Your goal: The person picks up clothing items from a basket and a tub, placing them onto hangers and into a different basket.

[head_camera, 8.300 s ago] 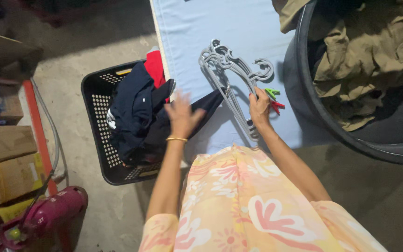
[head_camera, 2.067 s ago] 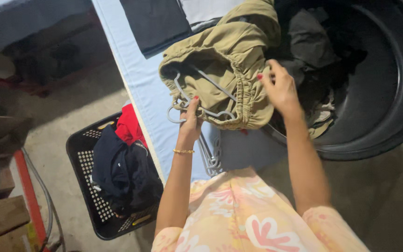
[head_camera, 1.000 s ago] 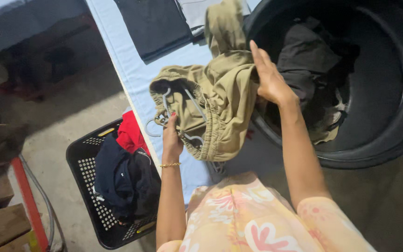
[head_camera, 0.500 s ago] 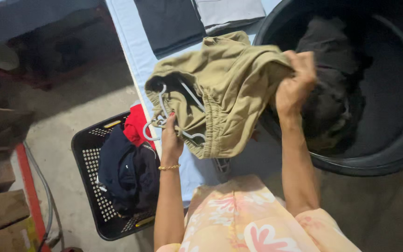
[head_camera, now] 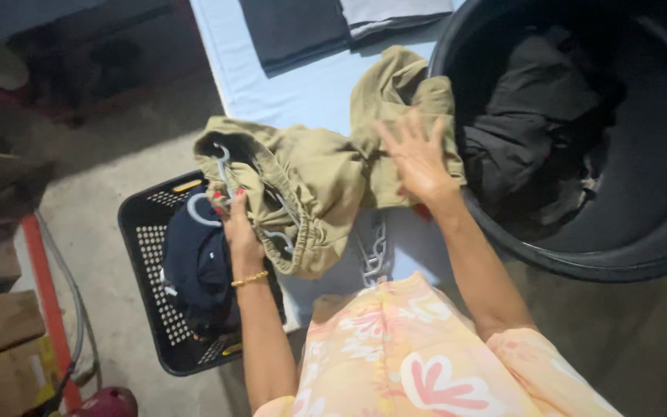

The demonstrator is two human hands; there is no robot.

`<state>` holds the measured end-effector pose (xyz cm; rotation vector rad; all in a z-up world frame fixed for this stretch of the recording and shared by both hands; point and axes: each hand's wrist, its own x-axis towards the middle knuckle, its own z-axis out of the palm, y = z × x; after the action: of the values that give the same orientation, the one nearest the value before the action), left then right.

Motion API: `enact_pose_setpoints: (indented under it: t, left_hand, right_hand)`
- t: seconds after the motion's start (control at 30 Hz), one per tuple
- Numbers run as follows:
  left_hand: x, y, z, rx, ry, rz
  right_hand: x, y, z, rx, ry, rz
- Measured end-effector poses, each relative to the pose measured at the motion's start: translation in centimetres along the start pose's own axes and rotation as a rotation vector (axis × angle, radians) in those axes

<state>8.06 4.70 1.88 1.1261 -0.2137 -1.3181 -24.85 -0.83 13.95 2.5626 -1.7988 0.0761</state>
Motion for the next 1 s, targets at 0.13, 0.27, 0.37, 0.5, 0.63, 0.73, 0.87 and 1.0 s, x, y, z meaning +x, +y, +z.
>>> enact_pose_setpoints:
  t: [0.13,0.27,0.37,0.5,0.63,0.73,0.87,1.0]
  left_hand:
    - [-1.0,-0.1,-0.6,-0.155,-0.05,-0.018]
    - [-3.2,2.6,-1.0,-0.334,-0.171,-0.089]
    - [-3.3,4.0,-1.1,-0.525,-0.247,-0.13]
    - [-0.5,2.2,-1.9,-0.627,-0.142,-0.063]
    - [2.6,-1.8,-3.7,-0.562,-0.097,-0.046]
    - [3.2,-4.4,-4.6,-0.494,-0.047,-0.025]
    - [3.3,-6.1,-4.9,-0.475,0.013,-0.097]
    - [3.2,-6.9,-5.4,-0.426,0.067,-0.096]
  right_hand:
    - [0.9,1.7,5.2,-0.15,0.221,0.136]
    - [2.8,1.3,2.5,0.163,0.494,0.187]
    - [2.9,-0.2,-3.0,0.651,0.721,0.164]
    - [2.3,-3.6,-6.2,0.685,0.929,-0.226]
    - [5.8,-5.7,-1.0,1.169,0.579,-0.243]
    - [8.0,-4.5,5.4,0.719,0.419,-0.021]
    - [6.4,-1.2,12.8,0.219,0.299,0.191]
    - [6.4,2.5,19.1,0.49,0.186,0.63]
